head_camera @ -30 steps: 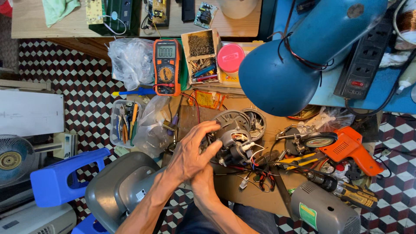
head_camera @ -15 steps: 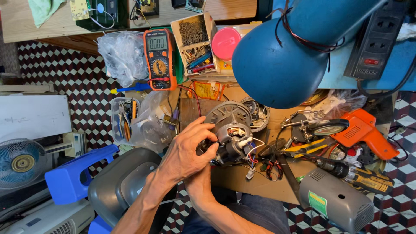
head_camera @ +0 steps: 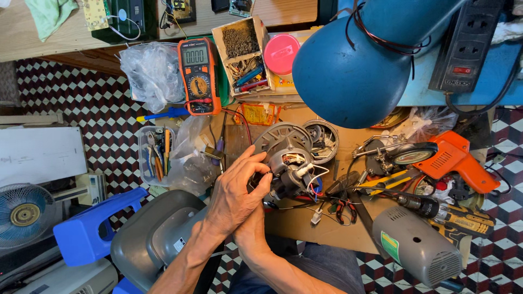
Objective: The person disassembles a grey pedestal fan, removes the motor housing, and works on the internal wiring. They use a cordless drill to remove screws and pliers to strip and connect wires.
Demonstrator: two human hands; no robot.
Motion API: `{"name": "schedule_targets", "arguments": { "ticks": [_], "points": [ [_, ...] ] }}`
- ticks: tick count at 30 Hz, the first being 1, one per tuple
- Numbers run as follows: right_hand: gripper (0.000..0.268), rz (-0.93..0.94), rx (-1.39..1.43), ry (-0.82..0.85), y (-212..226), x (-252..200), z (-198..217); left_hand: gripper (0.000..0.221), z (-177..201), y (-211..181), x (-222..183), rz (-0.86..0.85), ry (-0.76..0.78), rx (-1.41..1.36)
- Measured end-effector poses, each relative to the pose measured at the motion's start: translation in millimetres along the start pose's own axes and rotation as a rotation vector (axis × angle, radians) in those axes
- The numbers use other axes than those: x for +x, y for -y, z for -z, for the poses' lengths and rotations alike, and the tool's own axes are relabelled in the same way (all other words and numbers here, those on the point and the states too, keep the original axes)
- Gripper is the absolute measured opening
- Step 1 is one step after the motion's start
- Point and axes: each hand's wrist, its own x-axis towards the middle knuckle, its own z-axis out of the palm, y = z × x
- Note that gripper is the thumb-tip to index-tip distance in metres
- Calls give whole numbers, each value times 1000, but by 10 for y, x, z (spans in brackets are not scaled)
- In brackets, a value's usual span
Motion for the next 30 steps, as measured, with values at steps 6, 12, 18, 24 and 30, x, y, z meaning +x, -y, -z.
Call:
{"name": "schedule_targets", "arguments": {
  "ticks": [6,12,18,24,30],
  "points": [
    [43,-75,-65,27,-12,4,55,18,-22,-14,-48,22,-90,6],
    [42,-154,265,70,-530,-72,209,17,68,-95,-236,61,-142,-57],
    [37,-96,303,107,-978,-151,259,17,245,-120,-454,126,-199,-83],
    [37,-88,444,130,-935,-210,162,17,323,-123,-597,142,-234,-100],
    [39,-198,721,139,-844,-235,185,17,304,-132,-634,152,-236,-114]
  ]
}}
